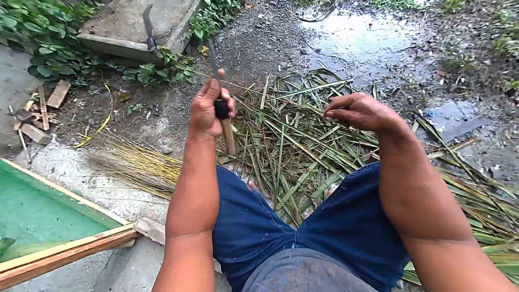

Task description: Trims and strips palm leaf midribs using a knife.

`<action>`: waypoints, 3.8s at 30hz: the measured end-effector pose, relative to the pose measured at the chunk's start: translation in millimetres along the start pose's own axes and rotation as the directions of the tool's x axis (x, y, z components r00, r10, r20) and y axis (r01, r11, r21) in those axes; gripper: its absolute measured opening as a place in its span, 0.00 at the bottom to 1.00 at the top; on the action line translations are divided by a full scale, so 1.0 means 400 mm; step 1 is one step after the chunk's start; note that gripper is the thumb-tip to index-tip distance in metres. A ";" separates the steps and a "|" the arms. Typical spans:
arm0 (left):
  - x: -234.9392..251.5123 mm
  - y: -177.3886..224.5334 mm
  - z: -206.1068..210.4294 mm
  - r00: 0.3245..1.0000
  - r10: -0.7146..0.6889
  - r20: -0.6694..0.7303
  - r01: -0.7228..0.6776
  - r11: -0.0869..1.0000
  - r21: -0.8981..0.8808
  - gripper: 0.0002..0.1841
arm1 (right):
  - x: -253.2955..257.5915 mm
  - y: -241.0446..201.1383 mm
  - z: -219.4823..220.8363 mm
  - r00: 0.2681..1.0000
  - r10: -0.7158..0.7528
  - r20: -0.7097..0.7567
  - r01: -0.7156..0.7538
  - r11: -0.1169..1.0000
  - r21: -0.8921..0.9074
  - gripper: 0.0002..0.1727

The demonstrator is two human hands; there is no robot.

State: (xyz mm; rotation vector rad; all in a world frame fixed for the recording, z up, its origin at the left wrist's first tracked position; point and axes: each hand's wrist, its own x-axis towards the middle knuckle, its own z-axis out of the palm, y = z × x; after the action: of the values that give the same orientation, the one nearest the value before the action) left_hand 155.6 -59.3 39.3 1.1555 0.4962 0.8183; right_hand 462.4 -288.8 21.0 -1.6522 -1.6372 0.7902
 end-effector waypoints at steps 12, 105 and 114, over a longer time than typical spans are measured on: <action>-0.036 -0.027 0.040 0.985 -0.052 -0.161 0.085 0.975 0.204 0.17 | 0.016 -0.029 0.013 0.959 0.205 -0.198 -0.219 0.974 -0.054 0.12; -0.004 -0.030 0.050 0.994 -0.110 -0.011 0.110 0.994 0.009 0.17 | 0.071 -0.078 0.134 0.884 -0.210 -0.418 0.129 0.968 -0.214 0.05; 0.038 0.046 -0.126 0.907 0.099 -0.409 -0.175 0.973 -0.153 0.17 | 0.023 -0.027 0.046 0.896 0.030 -0.443 -0.120 0.977 -0.177 0.07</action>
State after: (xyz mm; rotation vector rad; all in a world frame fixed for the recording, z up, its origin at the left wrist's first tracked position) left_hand 123.2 -13.9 39.8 0.8553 0.6641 1.2106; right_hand 441.5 -279.0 19.1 -1.8788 -1.3680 0.2572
